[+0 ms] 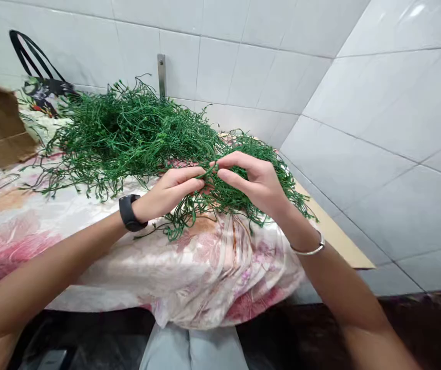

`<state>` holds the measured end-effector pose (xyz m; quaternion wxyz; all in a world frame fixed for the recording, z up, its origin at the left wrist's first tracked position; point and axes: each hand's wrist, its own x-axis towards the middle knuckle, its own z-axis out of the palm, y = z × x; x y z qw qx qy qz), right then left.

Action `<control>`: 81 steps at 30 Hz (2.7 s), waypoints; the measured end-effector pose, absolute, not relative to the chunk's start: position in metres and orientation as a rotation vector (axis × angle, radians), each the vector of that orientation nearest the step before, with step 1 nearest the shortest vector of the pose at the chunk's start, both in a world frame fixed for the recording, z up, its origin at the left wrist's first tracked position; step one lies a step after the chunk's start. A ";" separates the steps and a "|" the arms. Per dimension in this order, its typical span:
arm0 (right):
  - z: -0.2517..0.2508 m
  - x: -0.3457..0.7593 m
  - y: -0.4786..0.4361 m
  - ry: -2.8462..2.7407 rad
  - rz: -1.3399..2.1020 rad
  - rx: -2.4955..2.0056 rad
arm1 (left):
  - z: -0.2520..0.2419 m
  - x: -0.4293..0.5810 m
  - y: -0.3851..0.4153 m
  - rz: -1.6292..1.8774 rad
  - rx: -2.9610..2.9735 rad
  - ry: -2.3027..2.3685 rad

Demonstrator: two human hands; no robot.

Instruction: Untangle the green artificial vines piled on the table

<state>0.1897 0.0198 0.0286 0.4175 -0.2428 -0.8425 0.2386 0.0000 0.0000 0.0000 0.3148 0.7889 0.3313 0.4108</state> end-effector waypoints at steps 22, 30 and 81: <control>0.022 0.184 0.014 -2.117 0.273 -0.464 | 0.000 0.004 -0.007 1.845 2.660 1.222; 0.018 0.185 0.018 -2.156 -0.078 -0.465 | 0.005 0.005 -0.009 1.628 2.556 1.073; 0.015 0.186 0.021 -2.206 -0.016 -0.391 | 0.004 0.006 -0.006 1.186 1.876 0.888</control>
